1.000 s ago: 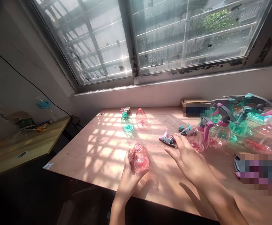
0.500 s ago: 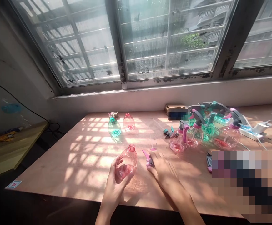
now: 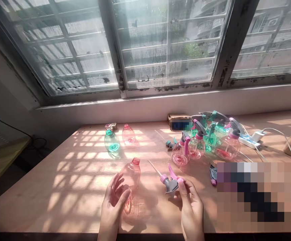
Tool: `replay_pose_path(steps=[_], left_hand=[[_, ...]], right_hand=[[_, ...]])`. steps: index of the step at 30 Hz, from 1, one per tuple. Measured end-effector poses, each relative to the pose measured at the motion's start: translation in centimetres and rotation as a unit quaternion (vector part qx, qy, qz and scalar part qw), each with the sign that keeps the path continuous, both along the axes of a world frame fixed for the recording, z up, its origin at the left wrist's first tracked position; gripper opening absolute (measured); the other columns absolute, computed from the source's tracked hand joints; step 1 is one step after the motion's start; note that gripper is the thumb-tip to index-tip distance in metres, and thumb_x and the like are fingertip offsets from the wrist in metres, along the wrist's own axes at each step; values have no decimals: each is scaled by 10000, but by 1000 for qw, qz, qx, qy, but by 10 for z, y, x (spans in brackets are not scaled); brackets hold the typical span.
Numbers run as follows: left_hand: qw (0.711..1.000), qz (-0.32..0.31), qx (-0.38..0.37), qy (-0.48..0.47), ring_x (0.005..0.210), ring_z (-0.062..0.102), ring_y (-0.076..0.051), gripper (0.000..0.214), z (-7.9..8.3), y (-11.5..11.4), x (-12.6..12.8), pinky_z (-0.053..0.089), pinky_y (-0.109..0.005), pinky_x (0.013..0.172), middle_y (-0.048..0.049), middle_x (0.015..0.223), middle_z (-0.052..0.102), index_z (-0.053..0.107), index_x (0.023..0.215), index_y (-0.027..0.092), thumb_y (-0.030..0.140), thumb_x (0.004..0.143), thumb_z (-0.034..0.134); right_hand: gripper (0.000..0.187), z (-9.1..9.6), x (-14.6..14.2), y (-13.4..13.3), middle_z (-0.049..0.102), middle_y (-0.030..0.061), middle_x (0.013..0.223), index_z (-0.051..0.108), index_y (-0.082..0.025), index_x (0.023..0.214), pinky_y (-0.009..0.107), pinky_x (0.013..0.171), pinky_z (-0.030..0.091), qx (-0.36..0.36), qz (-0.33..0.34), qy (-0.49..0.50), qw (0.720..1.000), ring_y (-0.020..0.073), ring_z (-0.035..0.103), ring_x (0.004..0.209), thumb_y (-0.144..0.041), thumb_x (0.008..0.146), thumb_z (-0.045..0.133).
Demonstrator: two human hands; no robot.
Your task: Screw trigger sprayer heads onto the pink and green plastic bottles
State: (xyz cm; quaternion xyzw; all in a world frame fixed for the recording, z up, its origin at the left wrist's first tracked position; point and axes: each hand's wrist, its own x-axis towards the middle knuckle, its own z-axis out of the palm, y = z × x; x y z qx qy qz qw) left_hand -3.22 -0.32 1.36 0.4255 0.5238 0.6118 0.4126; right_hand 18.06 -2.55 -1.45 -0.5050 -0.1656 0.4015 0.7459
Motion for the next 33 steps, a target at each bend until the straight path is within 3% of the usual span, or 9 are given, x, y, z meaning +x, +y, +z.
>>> replay_pose_path(steps=[3,7,11,13,19,21,26,33], left_hand=[[1000,7,-2,18,1266,603,-311,835,-2,2,6,456,-484,1118,-112,1416,638,545,1481,289,611,776,856],[998,64,-6,-17,1203,613,-254,964,-7,4,10,512,-416,1041,-91,1460,556,361,1552,339,620,774,858],[998,66,-8,-23,1211,632,-292,779,-5,4,8,523,-432,1025,-105,1285,653,550,1378,262,652,772,845],[999,44,-22,-20,1219,645,-312,778,1,5,6,527,-443,1037,-113,1255,673,589,1382,242,657,775,841],[999,14,-36,-32,1397,565,-335,877,9,11,0,492,-447,1134,-150,1446,624,469,1563,234,636,852,789],[999,11,-31,-27,1417,548,-344,935,7,12,1,482,-456,1151,-168,1510,581,413,1596,222,639,850,791],[997,48,-19,-51,1463,497,-332,1054,6,10,5,446,-462,1187,-154,1639,457,210,1663,268,611,861,801],[996,48,-25,-69,1457,526,-330,984,11,9,11,463,-454,1171,-129,1573,579,297,1663,289,598,869,792]], right_hand=[[532,14,-4,-2,740,-35,812,734,-244,1023,192,520,536,22,-54,60,997,129,635,631,-639,722,925],[497,19,-8,-6,722,-49,721,694,-237,989,167,417,455,30,-85,77,993,115,602,527,-654,779,864],[466,16,-8,-5,769,-23,719,644,-233,916,194,405,448,21,-115,61,991,135,616,498,-656,817,812],[445,14,-7,-4,779,-20,727,640,-233,920,207,416,455,17,-124,65,990,139,620,493,-639,831,799],[407,10,0,3,770,-23,681,661,-229,954,222,405,424,21,-136,91,986,152,609,482,-591,830,801],[417,10,2,4,779,-25,688,667,-229,941,206,398,421,22,-134,96,986,144,618,489,-596,810,816],[496,14,4,2,784,-71,701,718,-235,933,165,513,555,22,-176,153,972,118,701,582,-583,656,937],[624,11,7,3,796,-8,685,721,-224,937,152,446,548,5,-108,157,982,157,725,575,-647,556,977]])
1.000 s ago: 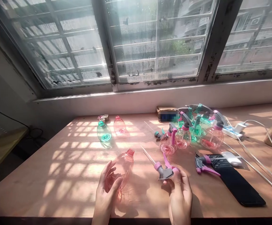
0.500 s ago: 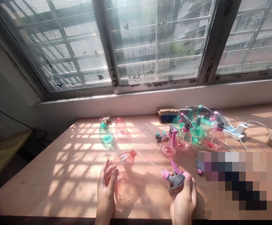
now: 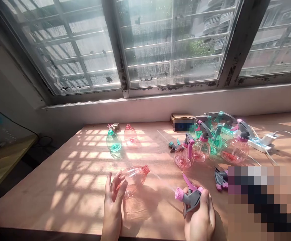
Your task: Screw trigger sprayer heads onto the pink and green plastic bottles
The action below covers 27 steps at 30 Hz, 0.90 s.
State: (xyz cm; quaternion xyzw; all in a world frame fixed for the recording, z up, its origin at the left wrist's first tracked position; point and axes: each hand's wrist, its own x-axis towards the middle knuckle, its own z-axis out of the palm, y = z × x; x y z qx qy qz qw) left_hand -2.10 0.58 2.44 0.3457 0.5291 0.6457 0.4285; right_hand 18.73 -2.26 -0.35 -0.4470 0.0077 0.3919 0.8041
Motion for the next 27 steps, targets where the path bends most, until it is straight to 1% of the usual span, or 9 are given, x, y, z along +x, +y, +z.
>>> replay_pose_path(steps=[3,6,11,15,17,20,23,25,27], left_hand=[[1000,-13,-4,-8,1371,605,-331,906,-1,0,-2,472,-479,1157,-124,1563,599,365,1650,301,661,899,721],[999,-37,-15,-12,1235,679,-316,843,-3,-1,-7,533,-462,1078,-121,1565,596,444,1617,294,687,911,686],[999,-49,21,6,1169,654,-278,708,-2,-5,-8,586,-367,932,-109,1396,687,542,1540,260,640,953,652],[999,-24,24,-5,1102,673,-252,687,1,-8,-6,571,-306,855,-87,1292,726,577,1520,274,610,932,690],[1000,-26,9,1,1083,690,-250,712,1,-8,-7,567,-305,864,-75,1262,744,566,1539,287,626,925,686],[994,-93,-10,58,1146,707,-292,746,-3,-10,-9,548,-355,996,-77,1224,784,593,1531,276,645,893,711],[981,-168,-2,101,1248,687,-347,687,-10,-12,-7,516,-420,1094,-106,1286,785,682,1447,266,621,863,750],[980,-174,3,101,1279,677,-353,634,-12,-12,-5,497,-442,1127,-117,1347,763,706,1406,261,611,879,734],[983,-160,-5,91,1299,668,-354,623,-13,-11,-4,483,-459,1148,-129,1373,749,702,1388,238,624,898,705]], right_hand=[[589,0,1,1,784,-29,715,749,-210,936,175,566,624,17,-15,8,1000,141,738,624,-607,574,989],[534,4,0,0,757,-57,739,765,-210,908,169,607,643,12,-43,20,999,127,739,648,-590,601,982],[439,18,-4,-5,766,-46,861,776,-246,932,131,530,584,-39,-46,26,998,128,724,711,-526,649,963],[505,28,-9,-7,784,-28,1047,770,-297,1010,123,505,557,-45,-38,11,998,115,674,709,-471,588,986],[524,29,-10,-7,778,-30,1047,763,-304,1025,130,508,563,-51,-53,13,997,114,656,704,-468,582,988],[549,25,-12,-7,782,-24,975,740,-294,1034,150,478,552,-29,-54,-11,998,122,625,654,-489,591,999],[548,16,-12,-9,804,1,952,717,-283,1094,162,482,540,0,-12,-72,997,150,659,692,-546,683,967],[566,10,-10,-10,817,19,965,710,-281,1185,184,537,558,-2,40,-97,994,174,703,760,-568,750,931],[617,5,-8,-11,829,46,1010,716,-265,1241,243,640,601,-7,125,-110,986,214,740,842,-564,750,939]])
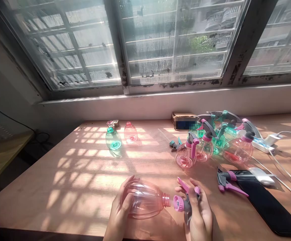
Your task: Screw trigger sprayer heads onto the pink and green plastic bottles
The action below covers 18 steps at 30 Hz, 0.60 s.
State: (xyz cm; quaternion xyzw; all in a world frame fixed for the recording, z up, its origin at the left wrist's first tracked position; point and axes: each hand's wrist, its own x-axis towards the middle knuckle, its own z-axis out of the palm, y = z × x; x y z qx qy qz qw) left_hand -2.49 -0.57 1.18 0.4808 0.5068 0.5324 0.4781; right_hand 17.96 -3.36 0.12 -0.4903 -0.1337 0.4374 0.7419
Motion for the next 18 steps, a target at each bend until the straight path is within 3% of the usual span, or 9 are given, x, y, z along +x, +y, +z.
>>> replay_pose_path(steps=[2,4,7,10,16,18], left_hand=[[1000,20,-13,-5,1324,653,-358,620,2,1,-1,478,-466,1155,-135,1384,741,696,1368,218,635,909,683],[999,36,-17,-2,1342,640,-361,598,5,3,-2,482,-462,1151,-132,1377,742,703,1339,212,634,916,667],[999,47,-16,0,1354,630,-365,579,9,4,-2,486,-462,1147,-121,1350,757,723,1303,220,648,921,644],[998,53,-13,-6,1367,620,-369,594,10,5,-1,473,-482,1161,-121,1352,756,720,1319,233,667,921,644],[997,60,9,-49,1532,479,-333,824,2,2,2,394,-465,1250,-131,1612,574,414,1631,278,600,927,697],[999,38,10,-38,1580,405,-333,813,1,0,2,346,-457,1283,-123,1650,534,470,1607,272,595,906,725]], right_hand=[[626,-4,1,0,832,85,1083,742,-242,1232,305,749,619,5,86,-24,996,251,752,910,-538,726,964],[588,-7,-1,1,829,108,1099,771,-235,1195,319,731,611,23,140,-65,988,257,742,886,-531,726,966],[521,-12,-4,2,797,56,834,816,-232,1045,286,548,533,36,165,-111,979,196,643,616,-610,711,945],[474,-14,-7,2,653,-6,579,820,-203,810,273,513,469,52,204,-134,968,148,515,490,-648,693,934],[495,-9,-10,2,606,0,512,769,-176,671,268,519,440,1,198,-172,965,168,540,506,-636,667,950],[516,-9,-11,1,602,3,499,723,-180,610,278,515,440,4,192,-174,966,175,541,497,-639,651,955]])
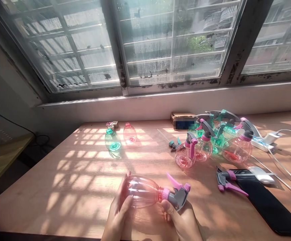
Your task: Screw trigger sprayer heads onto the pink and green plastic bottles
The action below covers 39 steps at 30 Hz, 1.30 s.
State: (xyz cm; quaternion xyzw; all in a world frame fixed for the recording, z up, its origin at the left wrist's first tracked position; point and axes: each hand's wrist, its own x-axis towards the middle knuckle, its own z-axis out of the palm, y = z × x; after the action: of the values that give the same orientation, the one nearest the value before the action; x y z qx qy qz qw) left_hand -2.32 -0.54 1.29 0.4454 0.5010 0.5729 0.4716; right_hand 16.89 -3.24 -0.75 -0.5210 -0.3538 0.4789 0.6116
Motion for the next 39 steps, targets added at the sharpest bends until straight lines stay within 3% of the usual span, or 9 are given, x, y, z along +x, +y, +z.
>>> replay_pose_path(steps=[5,7,12,16,20,27,31,34,39], left_hand=[[997,-77,-9,18,1464,548,-411,923,4,-1,-1,429,-501,1228,-145,1507,672,597,1511,232,477,691,944],[997,-78,-17,13,1449,566,-403,925,6,0,0,461,-493,1205,-142,1478,693,594,1507,239,437,678,955],[998,-63,-14,19,1513,500,-382,940,3,-1,3,368,-500,1272,-121,1556,633,580,1520,281,368,667,965],[998,-65,4,-22,1512,502,-384,1107,-5,0,4,371,-517,1273,-104,1600,595,500,1585,328,294,601,1007],[997,-66,14,-21,1519,480,-410,1104,-12,2,3,385,-514,1262,-124,1632,548,556,1553,311,277,560,1039],[993,-116,-34,1,1416,592,-392,968,-2,-1,1,461,-495,1193,-120,1454,699,570,1536,321,325,659,981],[991,-128,-28,-9,1379,626,-362,943,1,-4,2,489,-475,1160,-118,1470,683,502,1583,349,353,742,928],[991,-125,-40,27,1385,606,-379,1026,0,-5,1,432,-495,1207,-121,1429,705,513,1580,320,307,666,978],[989,-135,-47,46,1510,479,-378,841,3,-3,-5,332,-496,1277,-107,1502,657,559,1549,297,388,781,889]], right_hand=[[488,-6,2,0,652,16,517,761,-171,678,278,523,474,7,-32,-22,999,177,583,488,-635,737,902],[456,-7,2,-1,654,0,519,791,-172,766,270,505,484,11,-35,-15,999,172,585,476,-590,679,952],[503,3,-3,-3,644,-30,528,776,-199,833,286,486,529,-7,-94,13,995,201,624,487,-544,559,1018],[524,9,-5,-5,511,-84,435,772,-217,864,252,363,402,-29,-77,38,996,178,533,390,-558,548,1014],[510,7,-2,-6,557,-75,475,767,-216,911,230,344,326,-42,-60,44,996,135,456,361,-538,593,1001],[433,8,0,-6,629,-27,572,746,-173,895,179,427,384,12,-33,74,997,82,488,417,-569,795,889],[448,8,0,-7,577,-52,545,749,-189,909,192,416,393,9,-66,90,994,97,470,432,-540,718,952],[467,7,-1,-7,560,-62,553,739,-199,921,198,399,379,4,-68,99,993,106,466,435,-531,687,971],[464,3,0,-5,582,-52,573,742,-201,935,215,429,405,1,-56,72,996,113,487,453,-558,721,947]])
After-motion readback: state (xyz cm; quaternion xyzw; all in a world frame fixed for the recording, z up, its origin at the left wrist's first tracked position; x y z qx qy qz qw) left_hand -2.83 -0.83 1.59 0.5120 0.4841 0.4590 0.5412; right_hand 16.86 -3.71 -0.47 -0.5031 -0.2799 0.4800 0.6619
